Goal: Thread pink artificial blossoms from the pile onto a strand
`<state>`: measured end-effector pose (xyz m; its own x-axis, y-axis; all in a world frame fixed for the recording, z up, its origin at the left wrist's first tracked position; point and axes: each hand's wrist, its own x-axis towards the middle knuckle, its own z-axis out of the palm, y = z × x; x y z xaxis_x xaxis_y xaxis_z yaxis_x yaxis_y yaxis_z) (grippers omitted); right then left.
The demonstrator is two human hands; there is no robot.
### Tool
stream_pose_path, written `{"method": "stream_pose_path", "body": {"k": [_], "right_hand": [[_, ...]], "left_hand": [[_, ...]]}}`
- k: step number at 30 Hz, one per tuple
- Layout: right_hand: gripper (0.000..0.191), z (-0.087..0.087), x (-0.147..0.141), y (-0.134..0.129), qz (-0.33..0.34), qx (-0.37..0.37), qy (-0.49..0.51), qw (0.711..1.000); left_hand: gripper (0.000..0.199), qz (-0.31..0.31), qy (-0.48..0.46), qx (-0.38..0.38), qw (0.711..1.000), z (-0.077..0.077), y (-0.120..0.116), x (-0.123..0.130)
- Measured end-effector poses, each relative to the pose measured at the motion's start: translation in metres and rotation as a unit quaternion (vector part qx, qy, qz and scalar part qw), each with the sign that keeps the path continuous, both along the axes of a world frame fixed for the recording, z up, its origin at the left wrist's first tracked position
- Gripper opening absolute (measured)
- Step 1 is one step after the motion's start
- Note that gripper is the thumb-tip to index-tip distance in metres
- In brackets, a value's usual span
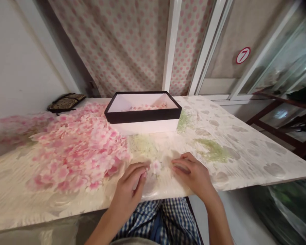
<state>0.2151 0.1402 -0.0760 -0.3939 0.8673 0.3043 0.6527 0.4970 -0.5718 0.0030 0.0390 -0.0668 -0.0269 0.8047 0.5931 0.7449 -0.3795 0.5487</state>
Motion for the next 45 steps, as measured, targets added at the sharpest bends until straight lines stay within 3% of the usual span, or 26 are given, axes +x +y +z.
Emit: {"method": "stream_pose_path", "body": {"k": [6,9,15,18,20,23,25,27,30,32,39,45], "right_hand": [[0.015,0.004,-0.009,-0.005,-0.025,0.018,-0.057,0.998],[0.017,-0.001,-0.008,-0.006,-0.027,0.033,-0.053,0.998],[0.014,-0.012,0.002,-0.004,-0.085,0.023,0.09,0.992],[0.009,-0.012,0.005,-0.002,-0.106,0.006,0.156,0.982],[0.008,-0.012,0.005,-0.001,-0.115,0.007,0.18,0.977],[0.017,-0.012,0.006,0.0,-0.1,0.006,0.206,0.973],[0.022,-0.014,0.007,0.001,-0.084,-0.003,0.212,0.974],[0.023,-0.016,0.01,0.003,-0.076,-0.011,0.209,0.975],[0.024,-0.02,0.013,0.005,-0.069,-0.014,0.204,0.976],[0.025,-0.02,0.014,0.006,-0.065,-0.012,0.196,0.978],[0.03,-0.009,0.004,0.002,-0.03,0.006,0.102,0.994],[0.018,-0.011,0.0,0.0,-0.027,0.022,0.033,0.999]], "left_hand": [[0.023,-0.001,-0.016,-0.066,0.998,0.006,0.002,0.003],[0.021,0.018,-0.025,-0.057,0.998,0.006,0.002,0.005],[0.016,0.114,0.04,0.018,0.993,0.013,-0.005,-0.002],[0.015,0.232,0.143,0.045,0.961,0.026,-0.006,-0.021],[0.014,0.302,0.228,0.001,0.926,0.033,-0.004,-0.033],[0.02,0.345,0.302,-0.064,0.886,0.038,0.002,-0.046],[0.019,0.346,0.302,-0.071,0.885,0.038,0.008,-0.049],[0.018,0.334,0.242,-0.051,0.91,0.038,0.012,-0.05],[0.015,0.279,0.061,0.009,0.958,0.04,0.016,-0.05],[0.013,0.238,-0.026,0.029,0.97,0.042,0.015,-0.048],[0.024,0.163,-0.207,-0.004,0.965,0.043,0.009,-0.042],[0.02,0.107,-0.322,-0.032,0.94,0.043,0.005,-0.038]]}}
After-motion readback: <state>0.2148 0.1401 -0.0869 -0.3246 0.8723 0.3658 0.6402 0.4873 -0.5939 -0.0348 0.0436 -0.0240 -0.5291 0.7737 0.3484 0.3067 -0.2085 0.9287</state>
